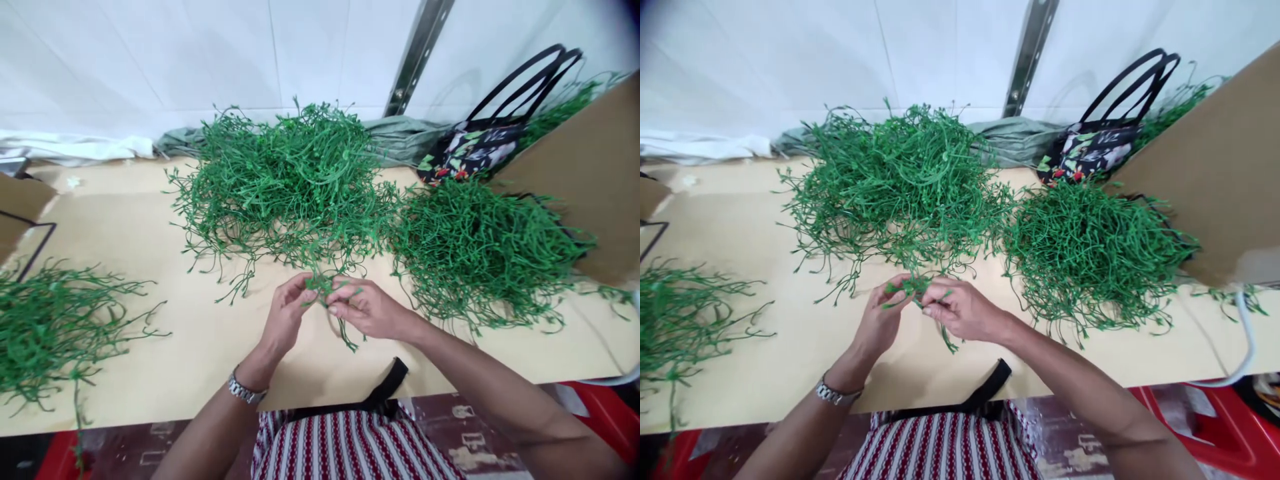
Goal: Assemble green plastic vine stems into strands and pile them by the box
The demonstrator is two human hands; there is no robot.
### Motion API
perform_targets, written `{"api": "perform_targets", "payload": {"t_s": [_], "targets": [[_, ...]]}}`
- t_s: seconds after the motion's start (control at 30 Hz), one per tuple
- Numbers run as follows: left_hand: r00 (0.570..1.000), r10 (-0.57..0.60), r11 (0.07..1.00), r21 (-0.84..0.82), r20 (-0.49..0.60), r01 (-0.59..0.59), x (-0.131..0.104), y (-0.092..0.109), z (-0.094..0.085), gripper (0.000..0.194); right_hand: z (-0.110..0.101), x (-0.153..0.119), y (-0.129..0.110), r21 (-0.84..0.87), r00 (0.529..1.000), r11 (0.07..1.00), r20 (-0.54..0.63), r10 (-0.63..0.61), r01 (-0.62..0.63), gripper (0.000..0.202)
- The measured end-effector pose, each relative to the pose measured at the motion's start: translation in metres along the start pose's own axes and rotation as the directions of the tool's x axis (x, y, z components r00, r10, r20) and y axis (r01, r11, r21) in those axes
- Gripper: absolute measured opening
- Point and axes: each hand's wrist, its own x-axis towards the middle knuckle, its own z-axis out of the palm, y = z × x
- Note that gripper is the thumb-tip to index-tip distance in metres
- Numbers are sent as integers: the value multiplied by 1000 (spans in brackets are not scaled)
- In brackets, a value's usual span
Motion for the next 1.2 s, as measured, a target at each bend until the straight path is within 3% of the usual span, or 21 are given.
{"api": "perform_targets", "payload": {"t_s": [0.07,0.13,0.17,0.23,0.3,0.33,0.4,0.5,0.57,0.67,0.77,0.9,1.03,1.1,1.2], "targets": [[991,-110,973,-213,-71,92,-1,-4,3,7,6,-2,-3,-127,997,991,71,-42,51,17],[977,-147,951,-293,-154,97,0,-6,2,6,2,-3,-8,-198,988,974,129,-83,108,17],[970,-153,947,-308,-189,90,0,-6,1,6,-3,-3,-11,-200,989,973,109,-99,120,18],[957,-169,945,-314,-237,89,0,-5,0,8,-15,2,-13,-158,994,983,-39,-98,90,20],[959,-175,950,-295,-225,104,-2,-1,2,10,-25,13,-8,-109,981,994,-190,-41,21,24],[963,-177,949,-295,-202,112,-3,1,3,10,-28,20,-3,-108,979,994,-203,-11,-12,26],[973,-187,940,-313,-138,136,-9,8,2,10,-30,35,14,-208,996,978,-91,12,-30,30],[970,-236,926,-317,-61,205,-23,23,-13,12,-35,48,43,-508,995,860,55,84,-44,39],[961,-267,928,-290,-74,235,-35,36,-31,13,-41,48,56,-663,983,736,-2,182,-138,44],[967,-199,962,-221,-161,161,-47,51,-52,14,-51,44,62,-759,953,600,-88,291,-253,41],[969,-198,975,-135,-151,178,-47,55,-52,20,-51,38,50,-775,949,595,-21,313,-213,32],[963,-220,973,-99,-153,207,-38,45,-34,26,-49,24,15,-676,963,706,-18,270,-211,27],[981,-158,987,8,-109,160,-34,42,-18,22,-53,13,-20,-254,974,956,-204,95,-146,29],[990,-113,986,111,-87,122,-34,45,-12,21,-53,15,-34,-41,966,996,-249,63,-76,31],[999,18,940,341,-34,-6,-39,55,-8,22,-49,25,-49,95,990,995,-133,55,-43,38]]}}
